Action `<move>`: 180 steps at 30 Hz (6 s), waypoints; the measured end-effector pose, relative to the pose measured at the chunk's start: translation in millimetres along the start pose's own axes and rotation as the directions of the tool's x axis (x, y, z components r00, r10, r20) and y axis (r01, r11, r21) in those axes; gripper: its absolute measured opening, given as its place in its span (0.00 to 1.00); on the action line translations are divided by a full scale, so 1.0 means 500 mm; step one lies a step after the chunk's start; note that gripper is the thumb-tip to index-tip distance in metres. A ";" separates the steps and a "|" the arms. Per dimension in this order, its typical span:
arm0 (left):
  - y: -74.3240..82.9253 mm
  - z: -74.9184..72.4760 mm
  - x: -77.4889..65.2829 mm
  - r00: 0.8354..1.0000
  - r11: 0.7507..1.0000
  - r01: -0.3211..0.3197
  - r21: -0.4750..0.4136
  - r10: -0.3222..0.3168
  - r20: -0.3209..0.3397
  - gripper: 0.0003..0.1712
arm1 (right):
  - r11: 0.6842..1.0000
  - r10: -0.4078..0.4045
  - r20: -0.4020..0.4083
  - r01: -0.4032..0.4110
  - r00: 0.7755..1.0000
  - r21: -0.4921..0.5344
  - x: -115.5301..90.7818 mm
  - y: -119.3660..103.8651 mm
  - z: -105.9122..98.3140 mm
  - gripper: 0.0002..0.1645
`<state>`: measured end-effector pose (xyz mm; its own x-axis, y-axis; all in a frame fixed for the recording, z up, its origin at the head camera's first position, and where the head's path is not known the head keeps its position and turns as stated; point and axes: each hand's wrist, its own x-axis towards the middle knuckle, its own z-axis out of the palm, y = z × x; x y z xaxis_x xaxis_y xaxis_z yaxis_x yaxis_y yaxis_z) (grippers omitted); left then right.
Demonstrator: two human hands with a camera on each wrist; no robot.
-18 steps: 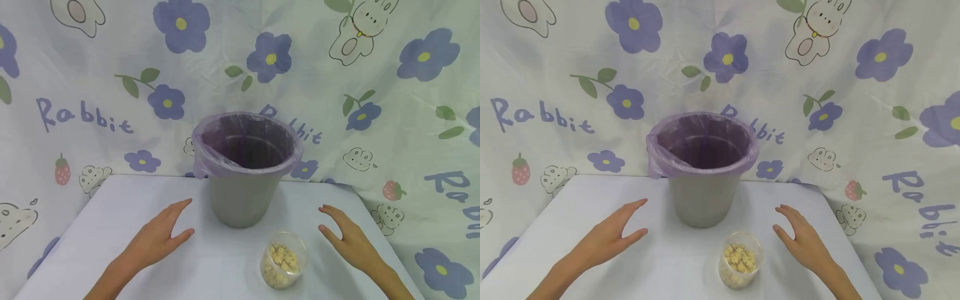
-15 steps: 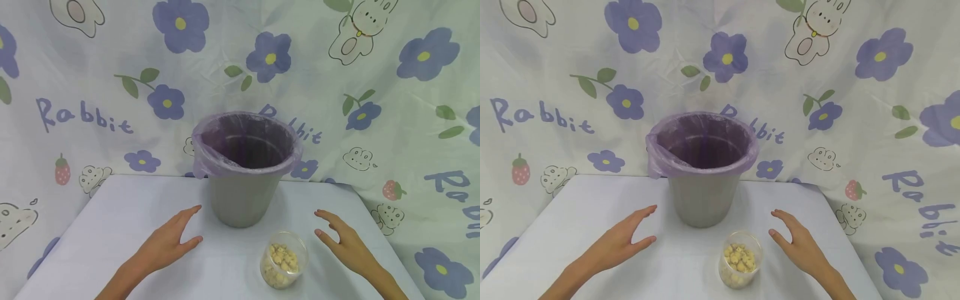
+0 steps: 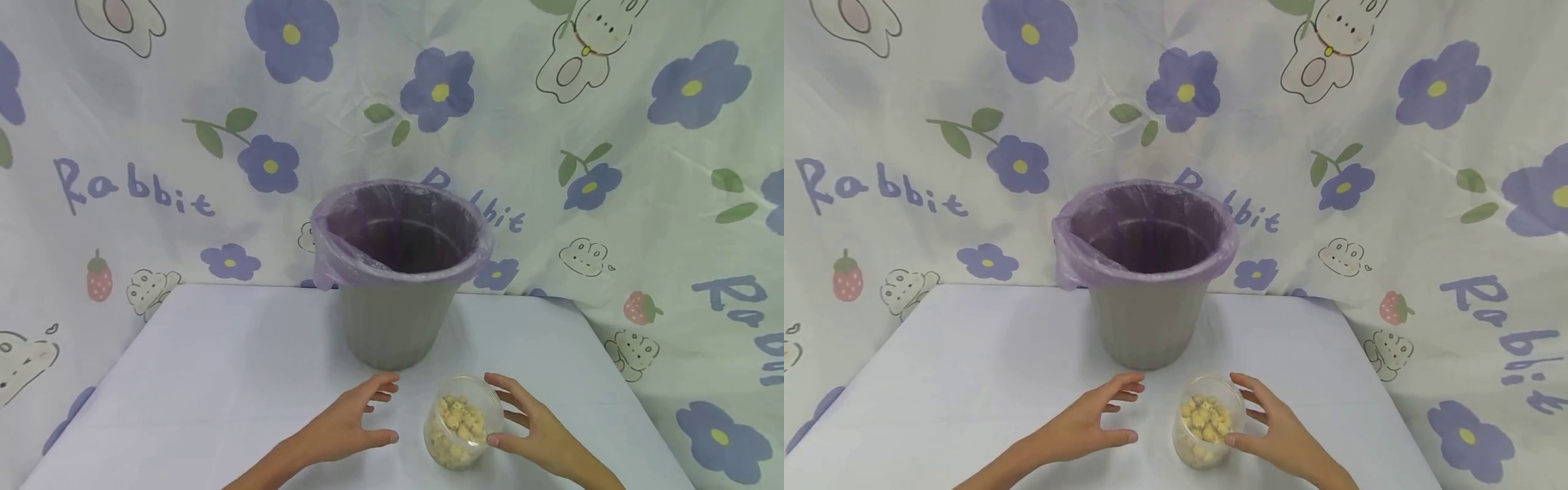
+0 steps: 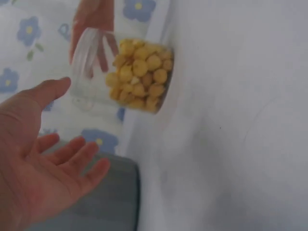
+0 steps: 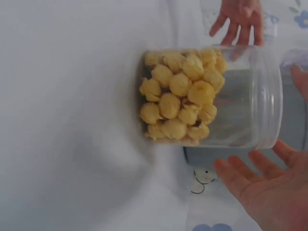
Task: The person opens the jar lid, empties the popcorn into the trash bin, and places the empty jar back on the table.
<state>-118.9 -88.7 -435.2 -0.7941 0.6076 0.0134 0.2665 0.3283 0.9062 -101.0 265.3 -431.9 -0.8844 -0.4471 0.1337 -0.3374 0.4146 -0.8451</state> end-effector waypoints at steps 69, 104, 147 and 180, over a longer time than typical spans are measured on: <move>0.139 0.035 0.104 0.924 0.921 -0.318 -0.226 0.248 -0.290 0.67 | 0.978 -0.205 -0.157 0.209 0.966 0.010 0.098 -0.218 -0.021 0.56; 0.136 0.040 0.092 0.944 0.959 -0.278 -0.058 0.261 -0.204 0.68 | 0.967 -0.226 -0.170 0.242 0.959 0.077 0.097 -0.186 0.009 0.54; 0.114 0.050 0.097 0.969 0.945 -0.233 -0.228 0.205 -0.138 0.68 | 0.954 -0.174 -0.149 0.204 0.973 0.219 0.086 -0.170 0.023 0.59; 0.111 0.030 0.083 0.973 0.923 -0.230 -0.309 0.227 -0.045 0.66 | 0.906 -0.312 0.027 0.289 0.950 0.308 0.090 -0.167 0.011 0.53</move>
<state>-129.0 -34.6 -390.8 -0.7365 0.6331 0.2380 0.2595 -0.0605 0.9639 -110.7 206.2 -358.2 -0.7258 -0.5754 0.3771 -0.4625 0.0023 -0.8866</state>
